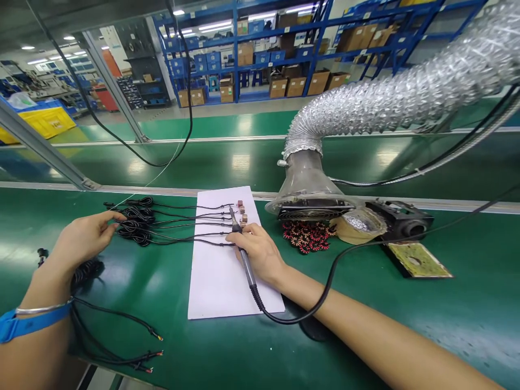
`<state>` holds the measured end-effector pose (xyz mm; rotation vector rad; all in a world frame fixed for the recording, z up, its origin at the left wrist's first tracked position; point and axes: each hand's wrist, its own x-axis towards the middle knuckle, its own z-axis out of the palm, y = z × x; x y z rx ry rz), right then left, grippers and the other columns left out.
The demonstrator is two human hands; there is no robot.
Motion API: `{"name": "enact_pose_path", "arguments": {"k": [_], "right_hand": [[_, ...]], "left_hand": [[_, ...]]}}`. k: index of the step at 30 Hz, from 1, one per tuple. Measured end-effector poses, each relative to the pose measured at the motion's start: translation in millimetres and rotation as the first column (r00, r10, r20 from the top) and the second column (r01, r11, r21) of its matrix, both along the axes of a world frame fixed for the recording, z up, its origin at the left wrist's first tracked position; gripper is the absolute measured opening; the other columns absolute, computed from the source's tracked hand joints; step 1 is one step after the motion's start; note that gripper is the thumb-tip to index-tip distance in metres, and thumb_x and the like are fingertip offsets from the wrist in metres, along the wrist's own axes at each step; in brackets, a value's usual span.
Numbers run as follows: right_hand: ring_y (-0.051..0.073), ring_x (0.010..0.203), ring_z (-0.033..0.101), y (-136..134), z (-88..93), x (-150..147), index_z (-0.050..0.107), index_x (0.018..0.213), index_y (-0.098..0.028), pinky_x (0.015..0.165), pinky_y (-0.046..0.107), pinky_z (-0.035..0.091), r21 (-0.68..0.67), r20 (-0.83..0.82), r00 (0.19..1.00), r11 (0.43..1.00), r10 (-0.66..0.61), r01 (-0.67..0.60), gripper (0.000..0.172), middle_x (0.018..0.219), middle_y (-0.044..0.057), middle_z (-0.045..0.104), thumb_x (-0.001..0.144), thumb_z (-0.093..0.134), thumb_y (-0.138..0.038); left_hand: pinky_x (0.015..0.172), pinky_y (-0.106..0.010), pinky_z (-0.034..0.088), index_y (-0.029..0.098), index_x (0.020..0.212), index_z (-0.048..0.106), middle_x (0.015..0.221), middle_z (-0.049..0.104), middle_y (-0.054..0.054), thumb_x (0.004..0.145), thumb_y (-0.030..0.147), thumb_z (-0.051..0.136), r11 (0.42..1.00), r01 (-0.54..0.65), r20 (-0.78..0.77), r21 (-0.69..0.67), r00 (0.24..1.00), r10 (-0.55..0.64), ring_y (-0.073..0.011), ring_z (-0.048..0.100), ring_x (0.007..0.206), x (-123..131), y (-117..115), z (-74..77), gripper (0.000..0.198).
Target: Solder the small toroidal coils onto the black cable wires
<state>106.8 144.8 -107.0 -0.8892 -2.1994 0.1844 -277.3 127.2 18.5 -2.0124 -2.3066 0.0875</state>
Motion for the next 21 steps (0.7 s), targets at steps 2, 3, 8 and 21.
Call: {"name": "enact_pose_path", "arguments": {"k": [2, 3, 8, 21], "right_hand": [[0.021, 0.079, 0.052, -4.3, 5.9, 4.4, 0.066, 0.106, -0.02, 0.073, 0.035, 0.049, 0.014, -0.016, 1.0, 1.0, 0.006, -0.006, 0.027, 0.075, 0.004, 0.064, 0.084, 0.054, -0.009], [0.021, 0.078, 0.052, -7.6, 9.6, 7.9, 0.066, 0.106, -0.02, 0.073, 0.035, 0.05, 0.022, -0.025, 1.0, 1.0, 0.008, -0.007, 0.027, 0.074, 0.004, 0.064, 0.084, 0.054, -0.01], [0.021, 0.077, 0.051, -28.2, 26.2, 29.7, 0.065, 0.106, -0.021, 0.072, 0.036, 0.05, 0.057, -0.06, 0.998, 0.998, -0.021, 0.024, 0.023, 0.079, 0.005, 0.066, 0.086, 0.055, -0.015], [0.025, 0.092, 0.055, 2.8, 7.3, -4.7, 0.065, 0.103, -0.022, 0.076, 0.034, 0.042, -0.025, 0.067, 0.997, 0.999, -0.038, 0.04, 0.028, 0.082, 0.006, 0.065, 0.084, 0.05, -0.008]], "left_hand": [[0.058, -0.027, 0.034, 0.029, 0.114, 0.062, 0.063, 0.061, 0.0, 0.091, 0.036, 0.039, 1.0, 0.02, 0.035, 0.014, 0.999, -0.02, -0.0222, 0.059, 0.064, 13.1, -5.9, 5.1, 0.033], [0.058, -0.027, 0.034, 0.028, 0.113, 0.063, 0.06, 0.059, 0.0, 0.091, 0.036, 0.04, 0.999, 0.031, 0.054, 0.02, 0.998, -0.032, -0.0216, 0.058, 0.062, 20.3, -8.7, 7.0, 0.033], [0.057, -0.026, 0.036, 0.024, 0.108, 0.066, 0.055, 0.057, 0.002, 0.091, 0.039, 0.042, 0.993, 0.107, 0.203, 0.044, 0.973, -0.114, -0.0188, 0.056, 0.057, 74.3, -20.4, 4.9, 0.033], [0.074, -0.031, 0.05, 0.025, 0.106, 0.072, 0.091, 0.075, -0.006, 0.09, 0.029, 0.05, 0.934, 0.354, 0.277, -0.047, 0.903, -0.328, -0.0245, 0.069, 0.086, 187.8, -0.4, -62.3, 0.027]]}}
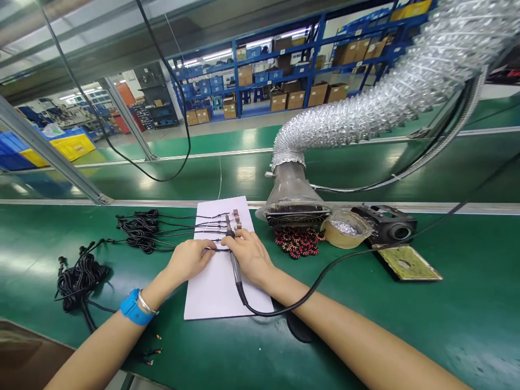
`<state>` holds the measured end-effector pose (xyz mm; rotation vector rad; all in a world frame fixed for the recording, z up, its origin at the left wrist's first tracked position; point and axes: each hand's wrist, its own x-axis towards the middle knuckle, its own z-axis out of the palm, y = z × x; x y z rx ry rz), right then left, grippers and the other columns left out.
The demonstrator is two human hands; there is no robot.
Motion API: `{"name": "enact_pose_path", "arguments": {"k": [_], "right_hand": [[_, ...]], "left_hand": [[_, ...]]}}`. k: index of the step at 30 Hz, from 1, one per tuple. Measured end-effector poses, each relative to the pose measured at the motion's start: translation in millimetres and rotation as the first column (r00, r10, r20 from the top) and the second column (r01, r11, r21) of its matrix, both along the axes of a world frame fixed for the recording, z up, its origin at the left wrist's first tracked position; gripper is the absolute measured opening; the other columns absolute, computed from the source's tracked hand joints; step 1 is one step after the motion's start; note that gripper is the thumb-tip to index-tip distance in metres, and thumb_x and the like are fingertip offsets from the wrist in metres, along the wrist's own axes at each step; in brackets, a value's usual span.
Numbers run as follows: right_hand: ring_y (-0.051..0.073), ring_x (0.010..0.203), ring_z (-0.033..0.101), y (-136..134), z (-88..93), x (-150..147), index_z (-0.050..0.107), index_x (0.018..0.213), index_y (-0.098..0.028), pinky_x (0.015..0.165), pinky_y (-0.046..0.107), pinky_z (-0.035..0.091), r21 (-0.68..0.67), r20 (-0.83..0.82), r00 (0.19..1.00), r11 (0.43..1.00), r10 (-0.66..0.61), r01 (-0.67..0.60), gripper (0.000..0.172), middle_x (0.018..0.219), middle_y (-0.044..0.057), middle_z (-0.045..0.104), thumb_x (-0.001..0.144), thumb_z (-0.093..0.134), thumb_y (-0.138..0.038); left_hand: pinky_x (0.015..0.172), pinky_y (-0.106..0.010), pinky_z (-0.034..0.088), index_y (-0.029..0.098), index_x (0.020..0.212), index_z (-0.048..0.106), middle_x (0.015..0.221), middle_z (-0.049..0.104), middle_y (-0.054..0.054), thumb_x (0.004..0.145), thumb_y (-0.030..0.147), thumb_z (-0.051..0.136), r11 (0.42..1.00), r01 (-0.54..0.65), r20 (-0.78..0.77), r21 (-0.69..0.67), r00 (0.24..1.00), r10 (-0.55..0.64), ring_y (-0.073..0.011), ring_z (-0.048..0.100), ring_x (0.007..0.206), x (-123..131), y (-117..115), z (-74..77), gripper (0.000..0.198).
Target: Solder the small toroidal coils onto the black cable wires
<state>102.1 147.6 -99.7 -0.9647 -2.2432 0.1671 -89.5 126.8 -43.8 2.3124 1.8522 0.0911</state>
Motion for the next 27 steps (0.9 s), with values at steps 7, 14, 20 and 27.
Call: {"name": "enact_pose_path", "arguments": {"k": [7, 14, 20, 27], "right_hand": [[0.023, 0.089, 0.057, -3.9, -0.6, -1.1, 0.063, 0.106, -0.022, 0.076, 0.034, 0.045, -0.092, -0.072, 0.997, 0.996, -0.02, 0.013, 0.036, 0.083, 0.003, 0.065, 0.079, 0.051, -0.003], [0.025, 0.092, 0.057, -6.4, 7.1, -1.7, 0.064, 0.102, -0.021, 0.076, 0.037, 0.047, -0.056, -0.118, 0.993, 0.998, -0.032, 0.025, 0.036, 0.081, 0.004, 0.065, 0.072, 0.055, -0.002], [0.021, 0.084, 0.058, -49.0, 37.1, 45.4, 0.064, 0.101, -0.021, 0.073, 0.035, 0.051, 0.094, -0.205, 0.978, 0.996, 0.026, -0.007, 0.022, 0.086, 0.005, 0.068, 0.084, 0.057, -0.011], [0.023, 0.09, 0.064, -86.6, 33.0, 132.0, 0.062, 0.112, -0.025, 0.079, 0.042, 0.053, 0.214, -0.327, 0.944, 0.969, -0.044, 0.12, 0.035, 0.099, 0.006, 0.073, 0.084, 0.057, -0.003]], "left_hand": [[0.066, -0.026, 0.045, 0.024, 0.098, 0.073, 0.074, 0.071, -0.002, 0.086, 0.024, 0.052, 1.0, 0.013, 0.133, -0.016, 0.991, -0.011, -0.0198, 0.066, 0.073, -7.2, 5.0, -9.0, 0.023], [0.06, -0.025, 0.039, 0.024, 0.097, 0.073, 0.065, 0.065, 0.0, 0.086, 0.027, 0.056, 0.999, -0.001, 0.199, -0.032, 0.98, 0.008, -0.018, 0.061, 0.066, -11.3, 5.0, -9.3, 0.022], [0.061, -0.026, 0.039, 0.023, 0.108, 0.071, 0.066, 0.064, -0.001, 0.086, 0.03, 0.056, 0.999, -0.032, 0.207, -0.043, 0.978, 0.04, -0.0191, 0.06, 0.067, -5.4, -5.1, 10.6, 0.027], [0.066, -0.027, 0.045, 0.026, 0.115, 0.069, 0.071, 0.068, -0.001, 0.085, 0.035, 0.059, 0.986, 0.131, 0.22, -0.108, 0.97, -0.104, -0.0202, 0.065, 0.073, 69.5, -20.2, 17.1, 0.033]]}}
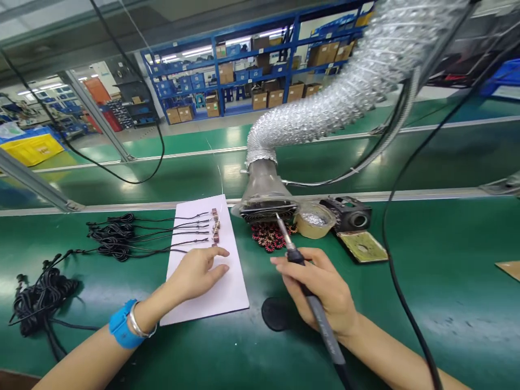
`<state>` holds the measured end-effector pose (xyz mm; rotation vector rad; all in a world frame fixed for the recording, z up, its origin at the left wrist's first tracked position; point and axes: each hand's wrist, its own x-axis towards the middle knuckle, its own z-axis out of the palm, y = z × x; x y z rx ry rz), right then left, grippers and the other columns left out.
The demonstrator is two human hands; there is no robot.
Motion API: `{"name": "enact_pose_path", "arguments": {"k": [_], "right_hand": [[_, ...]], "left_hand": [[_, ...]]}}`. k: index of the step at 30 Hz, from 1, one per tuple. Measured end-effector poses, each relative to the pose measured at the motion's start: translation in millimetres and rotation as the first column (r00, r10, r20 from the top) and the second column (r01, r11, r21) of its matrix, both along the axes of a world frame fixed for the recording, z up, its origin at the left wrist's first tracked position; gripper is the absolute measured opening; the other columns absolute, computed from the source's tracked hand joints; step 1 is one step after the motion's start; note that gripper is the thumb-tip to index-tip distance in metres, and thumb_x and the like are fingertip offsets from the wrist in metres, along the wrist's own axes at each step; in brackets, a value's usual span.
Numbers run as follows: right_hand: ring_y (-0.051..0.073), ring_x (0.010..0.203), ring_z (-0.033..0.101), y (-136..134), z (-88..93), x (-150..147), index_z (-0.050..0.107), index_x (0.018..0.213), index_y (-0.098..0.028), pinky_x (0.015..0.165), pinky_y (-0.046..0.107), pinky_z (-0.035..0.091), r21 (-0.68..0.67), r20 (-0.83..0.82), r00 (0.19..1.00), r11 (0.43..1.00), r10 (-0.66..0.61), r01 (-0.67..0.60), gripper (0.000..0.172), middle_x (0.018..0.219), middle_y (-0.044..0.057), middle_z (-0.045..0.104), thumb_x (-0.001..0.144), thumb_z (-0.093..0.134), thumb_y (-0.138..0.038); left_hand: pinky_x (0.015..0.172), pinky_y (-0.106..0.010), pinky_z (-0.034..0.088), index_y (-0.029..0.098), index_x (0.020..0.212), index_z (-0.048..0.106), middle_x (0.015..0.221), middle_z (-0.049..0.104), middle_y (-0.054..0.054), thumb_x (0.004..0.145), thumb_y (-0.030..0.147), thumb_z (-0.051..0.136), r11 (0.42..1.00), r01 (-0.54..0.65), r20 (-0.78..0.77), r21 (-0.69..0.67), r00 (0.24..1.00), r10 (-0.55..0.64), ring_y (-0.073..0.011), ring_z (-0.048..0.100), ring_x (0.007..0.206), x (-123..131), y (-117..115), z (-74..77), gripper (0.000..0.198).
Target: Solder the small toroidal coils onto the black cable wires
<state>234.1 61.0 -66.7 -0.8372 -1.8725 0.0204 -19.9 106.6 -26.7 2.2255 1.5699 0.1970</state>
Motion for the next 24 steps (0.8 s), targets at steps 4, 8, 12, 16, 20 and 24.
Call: {"name": "enact_pose_path", "arguments": {"k": [4, 8, 12, 16, 20, 24], "right_hand": [[0.021, 0.086, 0.062, 0.5, -23.1, 26.6, 0.061, 0.116, -0.025, 0.074, 0.038, 0.053, 0.004, -0.091, 0.994, 0.998, -0.059, 0.06, 0.039, 0.094, 0.005, 0.071, 0.086, 0.053, -0.001], [0.02, 0.086, 0.061, 1.7, -31.1, 34.0, 0.06, 0.116, -0.023, 0.074, 0.037, 0.053, 0.002, -0.114, 0.993, 1.0, -0.017, 0.017, 0.038, 0.088, 0.005, 0.07, 0.086, 0.055, 0.0], [0.019, 0.081, 0.063, -1.9, -22.0, 34.1, 0.059, 0.115, -0.022, 0.073, 0.037, 0.054, 0.021, -0.089, 0.996, 1.0, 0.017, -0.015, 0.035, 0.084, 0.004, 0.069, 0.087, 0.053, -0.002], [0.018, 0.077, 0.064, -5.2, -10.1, 34.1, 0.059, 0.112, -0.022, 0.071, 0.036, 0.054, 0.047, -0.1, 0.995, 0.999, 0.0, 0.004, 0.032, 0.08, 0.004, 0.069, 0.087, 0.051, -0.002], [0.018, 0.073, 0.064, -4.4, -4.4, 34.2, 0.06, 0.11, -0.02, 0.069, 0.035, 0.054, 0.061, -0.126, 0.992, 0.998, -0.004, 0.011, 0.029, 0.077, 0.004, 0.068, 0.087, 0.052, -0.003], [0.017, 0.07, 0.062, -3.9, -1.1, 33.4, 0.06, 0.108, -0.018, 0.066, 0.034, 0.054, 0.07, -0.131, 0.991, 0.997, -0.005, 0.014, 0.027, 0.077, 0.004, 0.067, 0.087, 0.052, -0.003]], "left_hand": [[0.078, -0.034, 0.049, 0.02, 0.126, 0.061, 0.09, 0.073, -0.008, 0.083, 0.035, 0.059, 0.999, 0.018, -0.062, 0.029, 0.998, -0.016, -0.0269, 0.068, 0.089, 52.6, 10.2, -17.5, 0.045], [0.082, -0.04, 0.05, 0.013, 0.131, 0.055, 0.103, 0.071, -0.017, 0.084, 0.033, 0.054, 0.995, -0.061, -0.147, 0.081, 0.986, 0.072, -0.0325, 0.067, 0.099, 82.0, 35.8, -28.7, 0.051], [0.08, -0.038, 0.05, 0.018, 0.129, 0.058, 0.098, 0.073, -0.013, 0.081, 0.034, 0.057, 0.995, -0.07, -0.194, 0.076, 0.977, 0.084, -0.0308, 0.068, 0.095, 86.5, 52.2, -28.4, 0.05], [0.067, -0.03, 0.047, 0.027, 0.118, 0.065, 0.081, 0.071, -0.004, 0.077, 0.035, 0.062, 0.999, -0.026, -0.198, 0.04, 0.98, 0.033, -0.0245, 0.068, 0.081, 81.8, 50.8, -24.6, 0.042], [0.057, -0.025, 0.037, 0.029, 0.112, 0.067, 0.067, 0.064, 0.002, 0.075, 0.038, 0.066, 0.999, 0.032, -0.17, 0.014, 0.985, -0.029, -0.0189, 0.061, 0.067, 80.3, 50.0, -19.3, 0.038], [0.053, -0.024, 0.03, 0.026, 0.096, 0.072, 0.061, 0.056, 0.003, 0.076, 0.04, 0.067, 0.998, 0.06, -0.144, 0.004, 0.988, -0.059, -0.0152, 0.053, 0.059, 78.8, 42.1, -8.0, 0.025]]}}
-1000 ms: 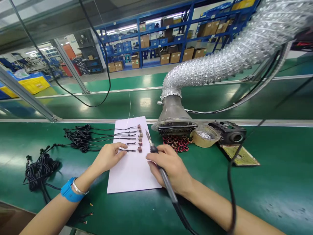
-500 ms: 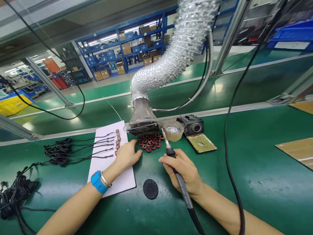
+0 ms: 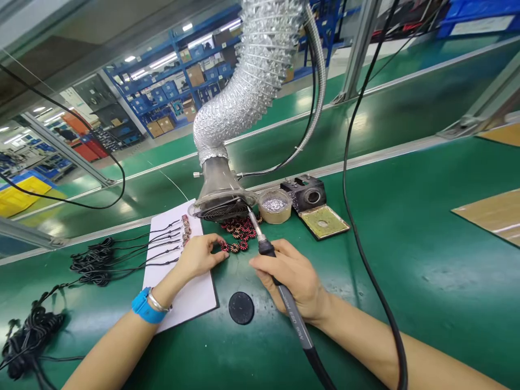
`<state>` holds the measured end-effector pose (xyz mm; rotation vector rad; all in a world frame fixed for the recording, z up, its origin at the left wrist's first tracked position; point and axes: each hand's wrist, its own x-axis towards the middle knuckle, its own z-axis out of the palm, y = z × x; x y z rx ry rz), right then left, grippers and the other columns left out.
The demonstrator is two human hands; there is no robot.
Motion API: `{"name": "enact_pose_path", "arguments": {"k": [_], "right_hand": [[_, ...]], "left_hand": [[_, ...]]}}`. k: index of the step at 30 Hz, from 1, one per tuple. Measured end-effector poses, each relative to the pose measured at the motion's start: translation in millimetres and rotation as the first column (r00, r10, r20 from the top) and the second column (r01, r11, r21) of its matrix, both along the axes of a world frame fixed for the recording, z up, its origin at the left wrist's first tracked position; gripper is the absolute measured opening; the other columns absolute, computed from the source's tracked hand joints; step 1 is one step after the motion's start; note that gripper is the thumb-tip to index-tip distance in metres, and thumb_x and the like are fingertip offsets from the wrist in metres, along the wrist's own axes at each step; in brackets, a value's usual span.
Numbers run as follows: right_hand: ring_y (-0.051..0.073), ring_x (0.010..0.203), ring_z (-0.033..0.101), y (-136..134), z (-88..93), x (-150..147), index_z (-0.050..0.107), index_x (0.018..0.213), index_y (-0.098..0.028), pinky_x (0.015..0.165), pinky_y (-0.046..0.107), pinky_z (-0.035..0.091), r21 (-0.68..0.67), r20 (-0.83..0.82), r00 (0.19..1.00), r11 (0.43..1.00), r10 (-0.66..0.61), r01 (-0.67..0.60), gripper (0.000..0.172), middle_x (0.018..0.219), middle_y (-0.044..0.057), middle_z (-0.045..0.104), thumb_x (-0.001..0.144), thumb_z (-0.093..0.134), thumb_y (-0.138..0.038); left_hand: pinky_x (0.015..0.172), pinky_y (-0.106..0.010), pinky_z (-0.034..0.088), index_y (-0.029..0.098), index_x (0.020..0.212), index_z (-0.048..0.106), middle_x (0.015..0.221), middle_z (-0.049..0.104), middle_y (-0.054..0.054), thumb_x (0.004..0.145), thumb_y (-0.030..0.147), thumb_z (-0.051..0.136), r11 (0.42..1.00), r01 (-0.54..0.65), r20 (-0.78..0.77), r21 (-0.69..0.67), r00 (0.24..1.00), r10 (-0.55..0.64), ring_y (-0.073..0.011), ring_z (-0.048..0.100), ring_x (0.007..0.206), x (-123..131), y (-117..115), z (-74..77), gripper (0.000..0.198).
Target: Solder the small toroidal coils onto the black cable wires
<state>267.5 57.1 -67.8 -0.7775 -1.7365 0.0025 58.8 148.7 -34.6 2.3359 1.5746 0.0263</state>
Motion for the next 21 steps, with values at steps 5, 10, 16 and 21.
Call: {"name": "enact_pose_path", "arguments": {"k": [5, 10, 16, 21], "right_hand": [[0.016, 0.069, 0.062, -3.2, 2.0, -3.6, 0.059, 0.109, -0.02, 0.068, 0.034, 0.054, -0.017, 0.03, 0.999, 1.0, 0.026, -0.026, 0.027, 0.077, 0.003, 0.068, 0.088, 0.052, -0.004], [0.016, 0.067, 0.06, -5.9, -6.4, -10.2, 0.057, 0.107, -0.016, 0.073, 0.036, 0.052, -0.05, 0.056, 0.993, 0.994, 0.102, -0.099, 0.024, 0.074, 0.004, 0.066, 0.088, 0.052, -0.004], [0.014, 0.061, 0.051, -19.7, -10.3, -15.1, 0.053, 0.101, -0.018, 0.058, 0.027, 0.044, -0.355, 0.119, 0.976, 0.926, 0.181, -0.128, 0.025, 0.073, 0.001, 0.06, 0.081, 0.049, -0.005], [0.015, 0.073, 0.058, -30.7, -7.9, -13.3, 0.045, 0.11, -0.021, 0.065, 0.025, 0.047, -0.715, 0.093, 0.926, 0.672, 0.366, -0.193, 0.042, 0.086, 0.001, 0.06, 0.072, 0.054, -0.004]], "left_hand": [[0.051, -0.024, 0.025, 0.021, 0.083, 0.066, 0.054, 0.047, 0.005, 0.077, 0.043, 0.066, 0.999, 0.026, 0.062, -0.041, 0.998, -0.024, -0.0132, 0.044, 0.052, -2.6, -58.8, -1.1, 0.023], [0.051, -0.025, 0.024, 0.019, 0.086, 0.061, 0.052, 0.045, 0.006, 0.081, 0.036, 0.061, 0.995, 0.006, 0.095, -0.095, 0.995, 0.004, -0.0127, 0.04, 0.047, -1.9, -105.7, -17.1, 0.018], [0.052, -0.025, 0.027, 0.021, 0.112, 0.061, 0.058, 0.051, 0.006, 0.077, 0.035, 0.069, 0.968, 0.14, 0.148, -0.206, 0.983, -0.11, -0.0139, 0.045, 0.051, -6.8, -87.9, -1.6, 0.038], [0.055, -0.023, 0.033, 0.027, 0.107, 0.068, 0.071, 0.064, 0.003, 0.082, 0.019, 0.061, 0.931, 0.254, 0.278, -0.26, 0.944, -0.18, -0.0118, 0.049, 0.055, -9.6, -80.6, -1.1, 0.027]]}}
